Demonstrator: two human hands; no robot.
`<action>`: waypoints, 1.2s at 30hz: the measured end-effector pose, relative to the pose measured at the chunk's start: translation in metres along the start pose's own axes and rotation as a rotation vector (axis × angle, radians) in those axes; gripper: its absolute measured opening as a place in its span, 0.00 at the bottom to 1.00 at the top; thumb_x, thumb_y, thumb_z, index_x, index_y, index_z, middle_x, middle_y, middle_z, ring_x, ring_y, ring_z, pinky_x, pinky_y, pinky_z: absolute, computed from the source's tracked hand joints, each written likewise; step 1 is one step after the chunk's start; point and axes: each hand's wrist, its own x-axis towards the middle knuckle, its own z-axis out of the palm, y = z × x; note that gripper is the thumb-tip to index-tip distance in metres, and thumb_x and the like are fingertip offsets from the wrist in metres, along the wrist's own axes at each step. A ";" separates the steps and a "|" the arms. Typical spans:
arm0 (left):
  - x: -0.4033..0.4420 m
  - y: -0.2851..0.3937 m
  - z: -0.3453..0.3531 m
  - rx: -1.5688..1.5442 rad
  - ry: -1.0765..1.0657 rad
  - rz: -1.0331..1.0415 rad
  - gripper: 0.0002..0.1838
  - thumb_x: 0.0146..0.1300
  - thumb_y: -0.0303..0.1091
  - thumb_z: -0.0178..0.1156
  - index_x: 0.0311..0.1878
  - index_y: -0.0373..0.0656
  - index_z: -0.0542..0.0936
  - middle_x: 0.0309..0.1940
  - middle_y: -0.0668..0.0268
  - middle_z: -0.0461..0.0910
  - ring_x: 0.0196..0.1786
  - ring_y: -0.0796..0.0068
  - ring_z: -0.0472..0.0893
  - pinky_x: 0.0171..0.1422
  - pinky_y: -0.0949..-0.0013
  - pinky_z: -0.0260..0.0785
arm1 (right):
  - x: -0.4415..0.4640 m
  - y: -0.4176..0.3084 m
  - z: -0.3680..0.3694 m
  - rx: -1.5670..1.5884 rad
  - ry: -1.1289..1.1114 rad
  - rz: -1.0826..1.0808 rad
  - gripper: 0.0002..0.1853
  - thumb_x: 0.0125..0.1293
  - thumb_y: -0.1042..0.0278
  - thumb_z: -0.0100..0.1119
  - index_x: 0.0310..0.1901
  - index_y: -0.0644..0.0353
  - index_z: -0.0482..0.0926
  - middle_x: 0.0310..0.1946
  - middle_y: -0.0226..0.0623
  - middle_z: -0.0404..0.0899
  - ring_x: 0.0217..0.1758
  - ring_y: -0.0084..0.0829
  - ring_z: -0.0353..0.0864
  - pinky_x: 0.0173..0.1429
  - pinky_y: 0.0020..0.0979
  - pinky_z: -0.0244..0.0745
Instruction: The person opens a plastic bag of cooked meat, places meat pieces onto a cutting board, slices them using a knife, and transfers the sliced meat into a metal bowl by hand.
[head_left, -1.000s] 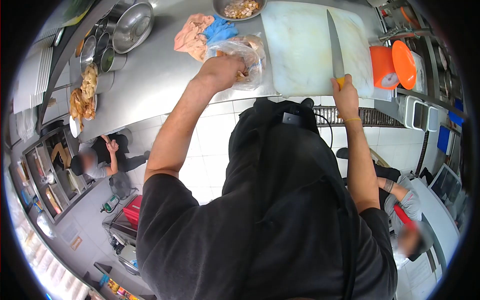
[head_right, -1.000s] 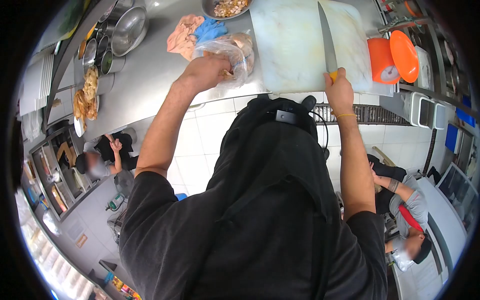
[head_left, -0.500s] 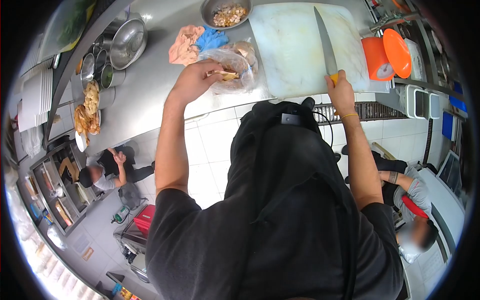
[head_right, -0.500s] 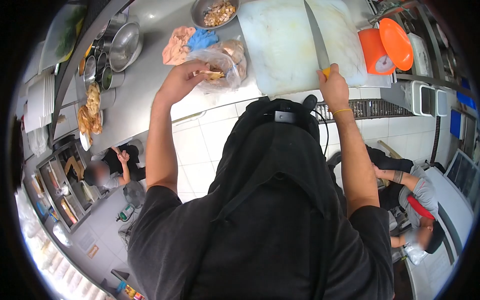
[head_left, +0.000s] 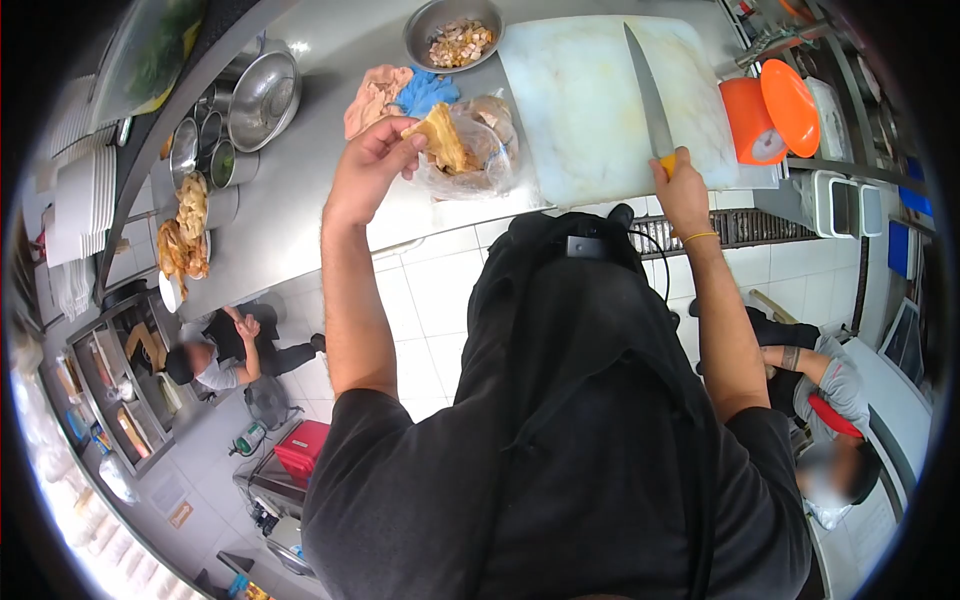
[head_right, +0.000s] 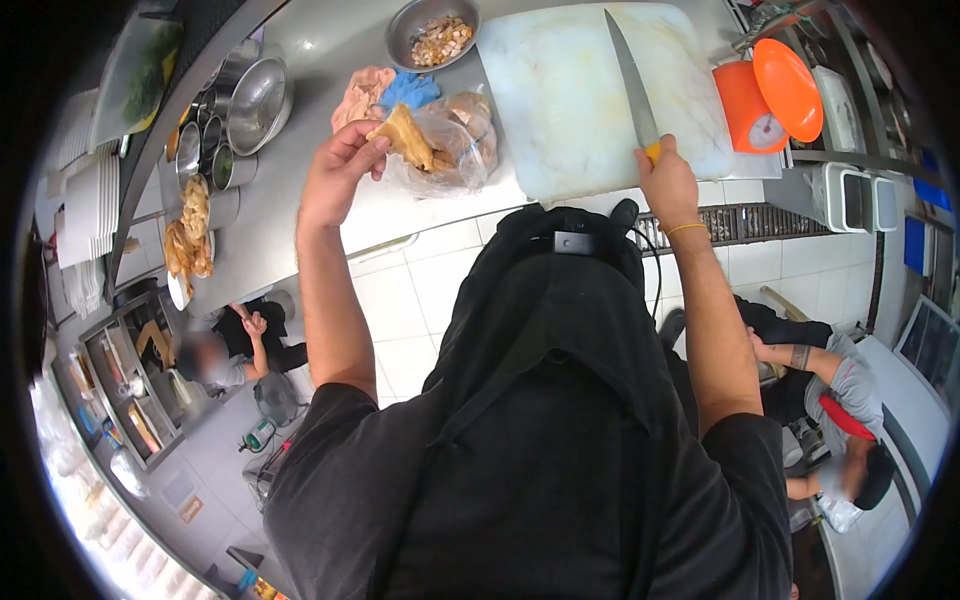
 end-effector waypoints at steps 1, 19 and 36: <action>0.001 -0.002 0.005 -0.063 0.006 0.012 0.11 0.76 0.33 0.69 0.55 0.39 0.85 0.31 0.74 0.82 0.33 0.84 0.77 0.41 0.75 0.72 | 0.000 0.001 0.000 0.012 -0.003 0.005 0.24 0.76 0.54 0.64 0.57 0.67 0.70 0.36 0.65 0.86 0.43 0.68 0.87 0.46 0.60 0.82; 0.065 -0.040 0.190 0.429 0.010 0.135 0.25 0.70 0.37 0.70 0.67 0.37 0.80 0.59 0.54 0.83 0.45 0.69 0.88 0.49 0.65 0.82 | -0.016 0.005 -0.028 0.009 -0.072 -0.038 0.21 0.74 0.54 0.65 0.49 0.66 0.72 0.34 0.61 0.86 0.43 0.64 0.87 0.47 0.58 0.81; 0.100 -0.054 0.225 0.852 -0.124 0.312 0.21 0.65 0.37 0.71 0.60 0.45 0.84 0.60 0.57 0.82 0.63 0.48 0.82 0.69 0.51 0.75 | -0.063 -0.049 -0.036 -0.185 -0.093 -0.121 0.17 0.77 0.57 0.61 0.50 0.62 0.71 0.34 0.52 0.87 0.39 0.55 0.90 0.43 0.51 0.85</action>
